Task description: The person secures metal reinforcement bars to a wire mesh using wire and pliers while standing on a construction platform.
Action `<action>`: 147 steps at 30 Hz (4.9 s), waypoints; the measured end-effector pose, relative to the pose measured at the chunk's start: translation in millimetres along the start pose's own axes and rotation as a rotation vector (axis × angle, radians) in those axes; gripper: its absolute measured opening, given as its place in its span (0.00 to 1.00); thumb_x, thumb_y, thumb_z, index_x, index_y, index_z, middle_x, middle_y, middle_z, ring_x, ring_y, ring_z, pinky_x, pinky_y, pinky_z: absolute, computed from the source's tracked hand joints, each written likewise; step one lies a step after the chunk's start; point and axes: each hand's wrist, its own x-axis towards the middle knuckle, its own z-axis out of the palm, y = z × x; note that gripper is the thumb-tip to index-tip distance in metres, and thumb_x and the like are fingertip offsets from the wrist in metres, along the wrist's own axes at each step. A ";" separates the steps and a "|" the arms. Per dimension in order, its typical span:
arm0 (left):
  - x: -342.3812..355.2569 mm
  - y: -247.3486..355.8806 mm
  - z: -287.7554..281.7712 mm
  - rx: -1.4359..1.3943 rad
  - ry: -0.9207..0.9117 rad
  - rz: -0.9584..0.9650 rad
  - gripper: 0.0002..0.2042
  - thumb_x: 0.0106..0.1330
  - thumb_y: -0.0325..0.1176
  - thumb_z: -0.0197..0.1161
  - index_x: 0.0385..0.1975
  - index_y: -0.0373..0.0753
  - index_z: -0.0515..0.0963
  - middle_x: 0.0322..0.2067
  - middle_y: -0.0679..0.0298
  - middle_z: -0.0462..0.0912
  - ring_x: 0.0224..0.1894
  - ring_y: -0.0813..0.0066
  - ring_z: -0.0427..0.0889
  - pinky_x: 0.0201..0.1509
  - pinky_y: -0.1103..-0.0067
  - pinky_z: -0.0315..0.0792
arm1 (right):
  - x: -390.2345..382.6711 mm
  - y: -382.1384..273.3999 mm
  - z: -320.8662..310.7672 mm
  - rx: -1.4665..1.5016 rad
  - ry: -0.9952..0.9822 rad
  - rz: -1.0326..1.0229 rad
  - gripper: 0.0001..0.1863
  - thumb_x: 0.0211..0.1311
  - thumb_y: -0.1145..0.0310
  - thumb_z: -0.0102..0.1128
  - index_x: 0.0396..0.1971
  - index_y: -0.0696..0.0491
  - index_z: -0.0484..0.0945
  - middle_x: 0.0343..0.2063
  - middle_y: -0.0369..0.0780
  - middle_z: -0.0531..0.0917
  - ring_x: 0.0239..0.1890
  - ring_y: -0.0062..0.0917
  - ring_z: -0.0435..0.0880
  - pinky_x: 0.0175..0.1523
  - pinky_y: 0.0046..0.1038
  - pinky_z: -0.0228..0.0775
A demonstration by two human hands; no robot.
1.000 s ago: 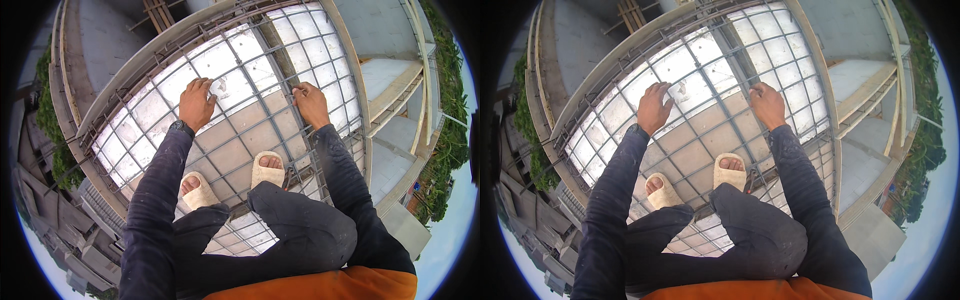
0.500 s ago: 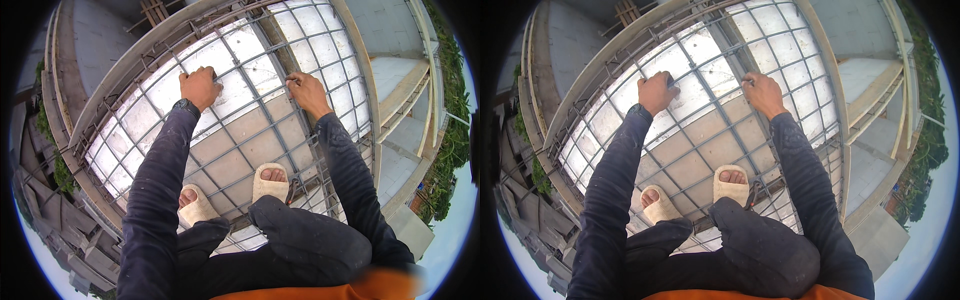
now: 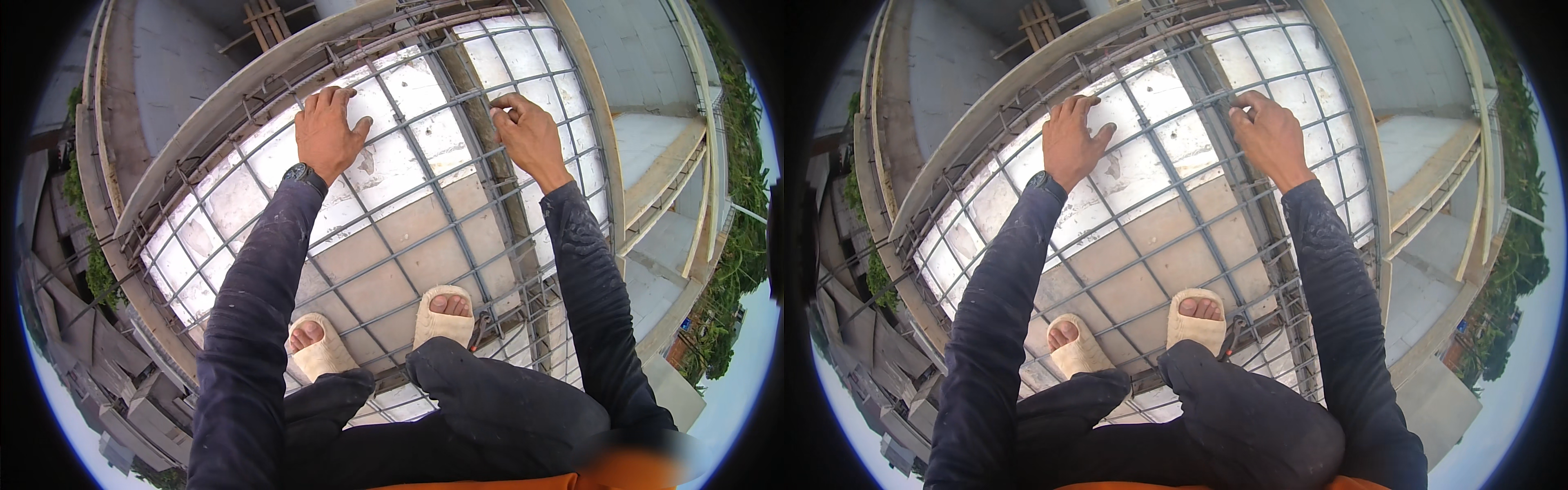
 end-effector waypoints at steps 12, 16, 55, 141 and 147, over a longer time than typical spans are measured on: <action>37.8 -3.8 3.5 -0.004 -0.143 -0.049 0.30 0.62 0.40 0.74 0.64 0.37 0.76 0.59 0.54 0.78 0.64 0.51 0.76 0.66 0.56 0.72 | 50.8 -24.0 50.9 0.041 -0.166 -0.063 0.18 0.68 0.61 0.56 0.50 0.53 0.86 0.27 0.42 0.91 0.39 0.38 0.91 0.49 0.40 0.79; 46.8 -7.7 6.1 -0.028 -0.190 -0.102 0.32 0.59 0.41 0.77 0.62 0.36 0.76 0.59 0.52 0.78 0.65 0.50 0.76 0.65 0.56 0.74 | 52.5 -22.8 50.5 0.047 -0.126 0.005 0.18 0.67 0.61 0.57 0.49 0.54 0.87 0.29 0.44 0.91 0.40 0.39 0.91 0.50 0.41 0.79; 67.7 -13.4 7.4 0.011 -0.328 -0.126 0.33 0.57 0.43 0.80 0.59 0.30 0.76 0.58 0.43 0.80 0.61 0.45 0.80 0.66 0.60 0.75 | 43.7 -6.8 37.5 0.075 -0.211 0.046 0.18 0.66 0.61 0.60 0.49 0.50 0.90 0.30 0.46 0.90 0.34 0.35 0.90 0.48 0.36 0.80; 80.7 -18.2 9.1 0.023 -0.223 0.081 0.24 0.68 0.29 0.51 0.64 0.38 0.79 0.52 0.47 0.84 0.54 0.46 0.85 0.59 0.59 0.79 | 118.1 -26.8 105.9 -0.079 0.066 -0.314 0.15 0.70 0.61 0.58 0.50 0.48 0.88 0.38 0.49 0.91 0.43 0.48 0.89 0.51 0.47 0.79; 74.4 -17.0 16.5 0.020 -0.165 0.064 0.22 0.68 0.30 0.52 0.60 0.37 0.81 0.50 0.47 0.84 0.53 0.46 0.85 0.59 0.57 0.78 | 115.0 -42.2 94.5 0.206 -0.191 -0.077 0.15 0.67 0.63 0.61 0.47 0.52 0.89 0.32 0.44 0.91 0.35 0.36 0.90 0.40 0.38 0.81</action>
